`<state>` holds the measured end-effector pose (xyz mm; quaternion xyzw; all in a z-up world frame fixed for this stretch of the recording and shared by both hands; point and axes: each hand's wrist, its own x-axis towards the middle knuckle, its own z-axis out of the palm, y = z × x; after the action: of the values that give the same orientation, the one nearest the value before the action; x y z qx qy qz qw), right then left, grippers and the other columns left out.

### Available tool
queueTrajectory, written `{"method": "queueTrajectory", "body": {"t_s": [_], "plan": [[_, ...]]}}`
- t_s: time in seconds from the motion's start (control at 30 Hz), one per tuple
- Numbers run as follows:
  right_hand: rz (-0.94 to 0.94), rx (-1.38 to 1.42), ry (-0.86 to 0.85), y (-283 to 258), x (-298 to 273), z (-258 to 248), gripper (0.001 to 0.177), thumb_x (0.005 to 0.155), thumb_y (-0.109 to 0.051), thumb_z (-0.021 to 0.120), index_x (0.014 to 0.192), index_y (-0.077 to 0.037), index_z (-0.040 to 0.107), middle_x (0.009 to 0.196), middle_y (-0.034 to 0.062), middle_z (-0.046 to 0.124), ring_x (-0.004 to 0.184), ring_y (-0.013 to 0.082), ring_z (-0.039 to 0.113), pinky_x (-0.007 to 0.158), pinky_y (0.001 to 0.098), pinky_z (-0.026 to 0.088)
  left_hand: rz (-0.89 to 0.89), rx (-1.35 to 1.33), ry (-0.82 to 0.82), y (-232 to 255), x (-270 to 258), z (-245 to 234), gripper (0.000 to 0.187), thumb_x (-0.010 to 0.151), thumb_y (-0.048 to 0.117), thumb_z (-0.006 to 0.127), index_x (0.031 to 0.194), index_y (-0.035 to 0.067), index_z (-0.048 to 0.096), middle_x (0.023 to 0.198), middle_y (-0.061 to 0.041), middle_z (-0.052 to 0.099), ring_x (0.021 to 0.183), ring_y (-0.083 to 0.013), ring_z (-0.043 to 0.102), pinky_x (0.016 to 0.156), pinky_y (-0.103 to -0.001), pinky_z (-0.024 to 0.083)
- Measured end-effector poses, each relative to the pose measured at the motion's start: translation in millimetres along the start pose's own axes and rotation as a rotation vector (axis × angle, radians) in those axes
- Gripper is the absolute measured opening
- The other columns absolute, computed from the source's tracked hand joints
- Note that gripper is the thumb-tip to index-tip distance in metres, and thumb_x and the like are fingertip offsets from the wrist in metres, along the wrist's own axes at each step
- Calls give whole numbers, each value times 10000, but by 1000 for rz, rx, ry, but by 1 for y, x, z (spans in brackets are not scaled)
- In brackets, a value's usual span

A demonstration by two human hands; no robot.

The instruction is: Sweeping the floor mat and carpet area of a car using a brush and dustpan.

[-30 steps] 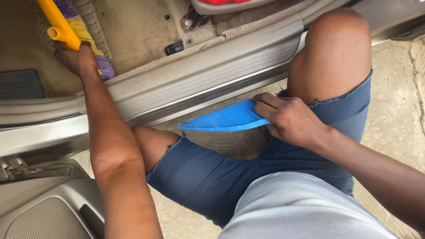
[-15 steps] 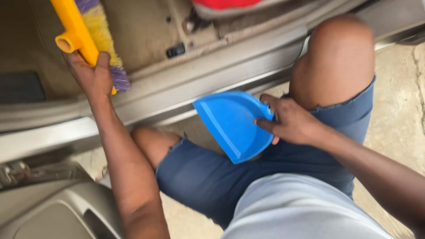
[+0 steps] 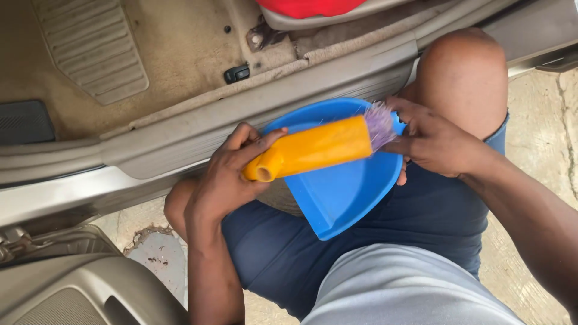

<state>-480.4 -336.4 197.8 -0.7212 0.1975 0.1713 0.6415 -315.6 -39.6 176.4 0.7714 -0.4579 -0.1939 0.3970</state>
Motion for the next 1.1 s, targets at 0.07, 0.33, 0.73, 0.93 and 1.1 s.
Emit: {"method": "queueTrajectory", "body": {"t_s": [0.07, 0.33, 0.73, 0.93, 1.1], "plan": [[3, 25, 20, -6, -3, 1, 341, 864, -99, 643, 1183, -44, 533, 865, 101, 709, 486, 190, 702, 438, 302, 580, -58, -3, -30, -5, -8, -2, 742, 712, 10, 762, 1412, 229, 648, 1016, -86, 519, 912, -247, 596, 833, -382, 521], [-56, -214, 41, -28, -1, -2, 262, 911, -130, 649, 1103, -39, 495, 781, 111, 678, 470, 173, 688, 411, 294, 566, -149, 281, 118, 0, -19, -19, 819, 619, -20, 803, 1385, 233, 660, 1036, -98, 533, 947, -308, 579, 851, -421, 496], [-105, -409, 183, -38, -5, 3, 302, 930, -127, 634, 1143, -16, 451, 655, 111, 656, 440, 160, 692, 377, 275, 523, -68, 285, -59, 12, -22, -20, 832, 575, -26, 811, 1334, 291, 681, 1046, -55, 564, 942, -293, 581, 845, -438, 500], [-56, -387, 252, -43, -5, 5, 290, 936, -150, 629, 1147, -37, 466, 635, 143, 666, 455, 183, 693, 378, 304, 508, -116, 369, 93, 7, -20, -11, 822, 614, -58, 788, 1367, 255, 684, 1048, -83, 553, 967, -315, 564, 875, -429, 477], [-196, -598, 340, -49, -14, -11, 278, 962, -120, 646, 1168, -16, 490, 704, 149, 650, 500, 186, 706, 432, 304, 525, -47, 159, -146, -4, -24, 13, 789, 597, -35, 787, 1327, 252, 691, 1018, -59, 576, 962, -284, 587, 875, -397, 486]]}}
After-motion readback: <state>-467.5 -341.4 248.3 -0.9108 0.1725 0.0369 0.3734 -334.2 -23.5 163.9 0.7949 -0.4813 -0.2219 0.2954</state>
